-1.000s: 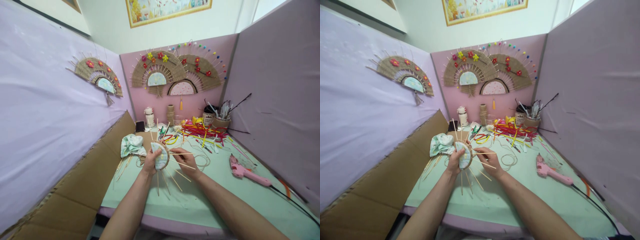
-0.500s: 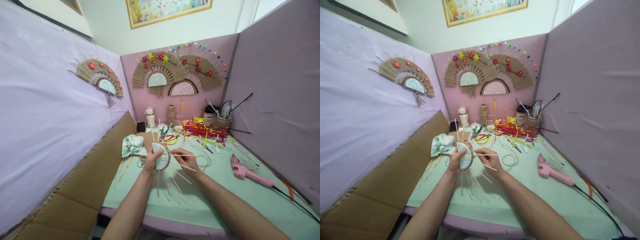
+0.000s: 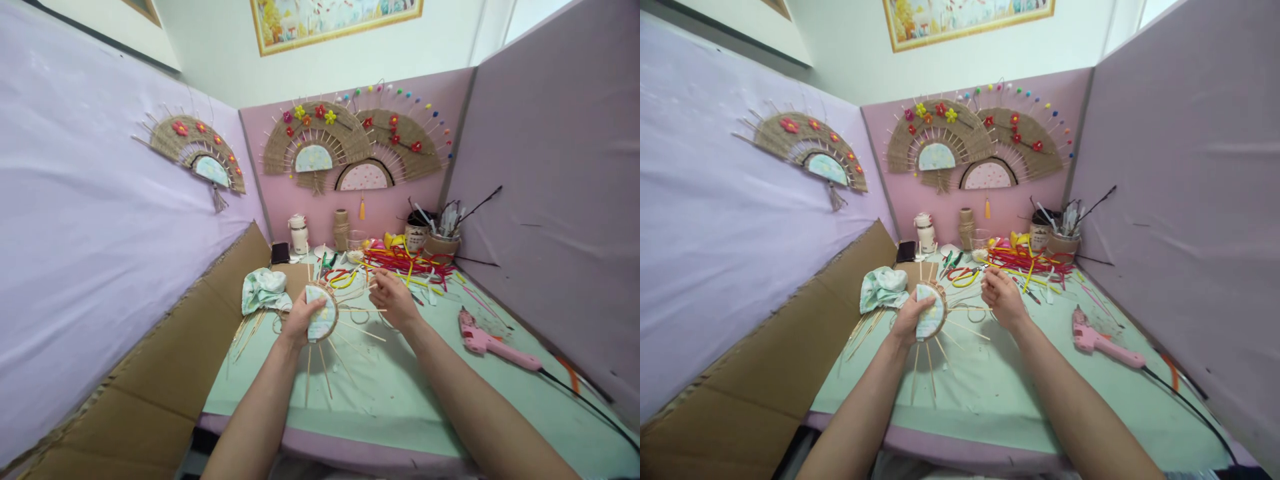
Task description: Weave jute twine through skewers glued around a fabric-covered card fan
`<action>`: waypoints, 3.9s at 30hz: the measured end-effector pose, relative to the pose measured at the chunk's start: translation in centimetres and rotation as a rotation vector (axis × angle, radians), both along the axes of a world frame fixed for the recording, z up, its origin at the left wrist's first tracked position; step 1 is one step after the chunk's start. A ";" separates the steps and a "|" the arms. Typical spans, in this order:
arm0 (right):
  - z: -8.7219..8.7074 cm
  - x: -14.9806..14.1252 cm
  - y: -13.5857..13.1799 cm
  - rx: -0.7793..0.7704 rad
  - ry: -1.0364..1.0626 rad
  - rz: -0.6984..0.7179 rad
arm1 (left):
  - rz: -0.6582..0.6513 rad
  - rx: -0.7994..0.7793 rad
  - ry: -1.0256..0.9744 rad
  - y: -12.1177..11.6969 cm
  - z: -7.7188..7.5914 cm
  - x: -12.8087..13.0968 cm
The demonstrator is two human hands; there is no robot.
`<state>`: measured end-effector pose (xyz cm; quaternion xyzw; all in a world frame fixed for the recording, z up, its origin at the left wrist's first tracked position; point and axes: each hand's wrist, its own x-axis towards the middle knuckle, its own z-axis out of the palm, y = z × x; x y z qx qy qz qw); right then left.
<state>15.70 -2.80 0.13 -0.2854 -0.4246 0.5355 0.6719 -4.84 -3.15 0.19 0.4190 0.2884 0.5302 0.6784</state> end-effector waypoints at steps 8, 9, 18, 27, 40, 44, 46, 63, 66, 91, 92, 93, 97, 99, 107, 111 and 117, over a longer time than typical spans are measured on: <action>1.2 1.7 -0.6 0.059 0.025 -0.048 | 0.028 -0.024 0.036 0.2 -0.1 0.3; 1.2 1.6 -0.6 0.064 0.012 -0.062 | 0.048 -0.022 0.012 0.2 0.0 0.2; -0.7 -0.7 -0.3 -0.059 -0.320 -0.018 | 0.205 -0.032 -0.165 0.6 0.4 -0.2; -1.4 -3.7 -2.8 0.192 -0.728 0.322 | 0.252 -0.014 -0.216 0.7 0.1 0.3; -1.9 -4.1 -2.5 0.265 -0.733 0.355 | 0.208 -0.087 -0.274 0.9 -0.4 1.0; -2.2 -4.3 -2.5 0.215 -0.549 0.401 | 0.213 -0.087 -0.272 0.9 -0.3 1.0; -2.3 -4.5 -2.5 0.193 -0.455 0.399 | 0.213 -0.081 -0.268 0.8 -0.3 1.0; -1.8 -4.2 -2.6 0.128 -0.563 0.064 | 0.297 -0.177 -0.241 1.0 -0.8 1.7; -2.2 -4.3 -2.6 0.222 -0.673 0.018 | 0.332 -0.219 -0.239 1.2 -1.2 1.8; -2.8 -4.5 -2.6 0.474 -0.848 -0.324 | 0.043 -0.296 -0.294 0.2 -1.0 2.1; -2.8 -4.5 -2.7 0.482 -0.850 -0.325 | 0.050 -0.305 -0.301 0.2 -0.9 2.1; -2.8 -4.5 -2.7 0.491 -0.849 -0.328 | 0.049 -0.311 -0.305 0.2 -0.9 2.0; -2.8 -4.5 -2.8 0.528 -0.833 -0.326 | 0.025 -0.308 -0.301 0.1 -0.7 1.9; -2.6 -4.5 -2.9 0.507 -0.829 -0.309 | 0.002 -0.287 -0.307 0.1 -0.8 1.8; -2.2 -4.4 -2.8 0.340 -0.708 -0.186 | 0.026 -0.282 -0.364 0.4 -0.5 1.1; -2.0 -3.8 -2.1 0.163 -0.585 -0.143 | 0.099 -0.270 -0.401 0.6 0.0 0.7; -0.7 -1.6 -0.5 -0.046 -0.166 -0.080 | 0.184 -0.203 -0.258 0.8 0.0 0.6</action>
